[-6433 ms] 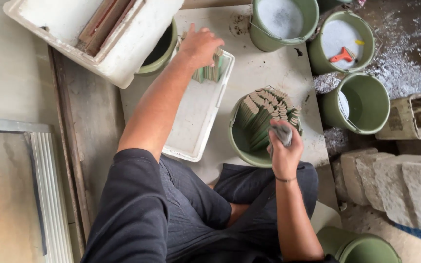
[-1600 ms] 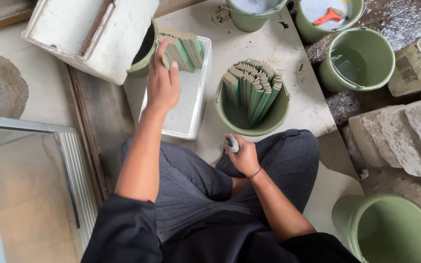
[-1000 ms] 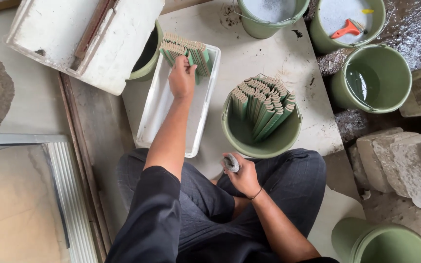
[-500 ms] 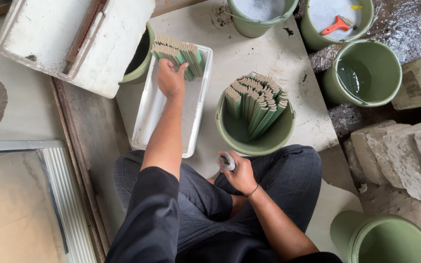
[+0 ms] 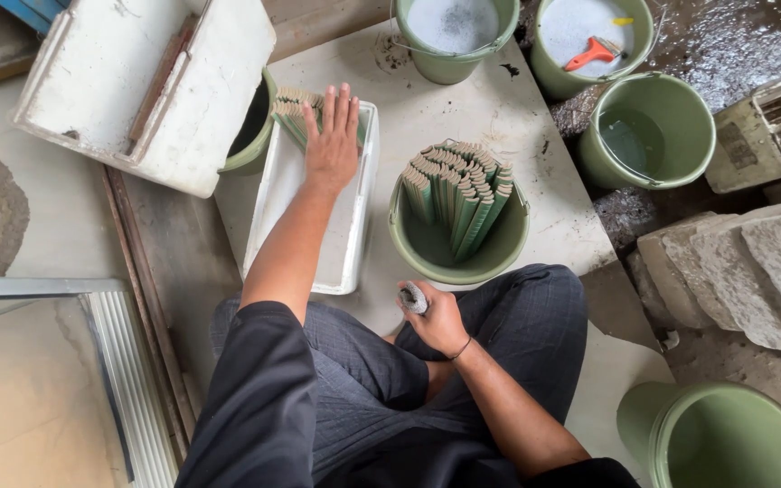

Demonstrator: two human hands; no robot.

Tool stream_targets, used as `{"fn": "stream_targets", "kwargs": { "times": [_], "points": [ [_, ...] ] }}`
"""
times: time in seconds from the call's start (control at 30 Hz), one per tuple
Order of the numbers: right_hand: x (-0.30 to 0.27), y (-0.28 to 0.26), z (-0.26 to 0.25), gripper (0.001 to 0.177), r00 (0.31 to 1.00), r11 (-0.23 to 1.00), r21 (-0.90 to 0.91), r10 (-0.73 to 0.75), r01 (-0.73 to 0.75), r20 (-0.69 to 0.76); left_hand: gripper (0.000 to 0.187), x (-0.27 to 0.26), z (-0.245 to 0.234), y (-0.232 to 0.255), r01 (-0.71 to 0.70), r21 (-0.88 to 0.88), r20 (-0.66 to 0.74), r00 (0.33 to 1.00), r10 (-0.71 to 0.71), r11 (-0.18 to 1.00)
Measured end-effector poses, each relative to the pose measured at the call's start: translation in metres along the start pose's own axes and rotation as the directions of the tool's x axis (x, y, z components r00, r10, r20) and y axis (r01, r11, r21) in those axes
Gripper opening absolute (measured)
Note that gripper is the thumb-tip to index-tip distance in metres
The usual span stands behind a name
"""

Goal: The person sits on the floor and repeatedly picks up green-painted wooden sticks from a bucket, wipes them with a gray cloth, and places them into a white tray. The process is repeated continuously for each stick.

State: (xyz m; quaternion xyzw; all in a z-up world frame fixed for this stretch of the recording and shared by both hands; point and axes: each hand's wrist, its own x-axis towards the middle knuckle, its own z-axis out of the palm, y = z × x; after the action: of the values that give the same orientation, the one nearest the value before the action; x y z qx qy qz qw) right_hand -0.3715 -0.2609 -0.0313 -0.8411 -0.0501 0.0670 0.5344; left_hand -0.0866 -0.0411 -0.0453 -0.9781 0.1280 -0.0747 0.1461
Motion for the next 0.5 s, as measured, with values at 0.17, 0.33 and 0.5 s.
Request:
{"fn": "stream_targets", "kwargs": {
  "times": [0.17, 0.33, 0.5],
  "points": [
    [0.000, 0.005, -0.002, 0.026, 0.999, 1.000, -0.004, -0.020, 0.020, -0.033, 0.078, 0.013, -0.017, -0.004, -0.026, -0.009, 0.127, 0.992, 0.027, 1.000],
    [0.001, 0.004, -0.001, 0.026, 0.999, 1.000, -0.006, -0.013, 0.012, -0.037, 0.082, 0.013, -0.041, -0.016, -0.074, -0.147, 0.190, 0.977, 0.102, 0.986],
    [0.000, 0.008, 0.000, 0.026, 0.998, 0.998, -0.016, -0.054, 0.053, -0.035, 0.085, 0.014, -0.058, -0.030, -0.158, -0.263, 0.205, 0.955, 0.215, 0.952]
  ]
}}
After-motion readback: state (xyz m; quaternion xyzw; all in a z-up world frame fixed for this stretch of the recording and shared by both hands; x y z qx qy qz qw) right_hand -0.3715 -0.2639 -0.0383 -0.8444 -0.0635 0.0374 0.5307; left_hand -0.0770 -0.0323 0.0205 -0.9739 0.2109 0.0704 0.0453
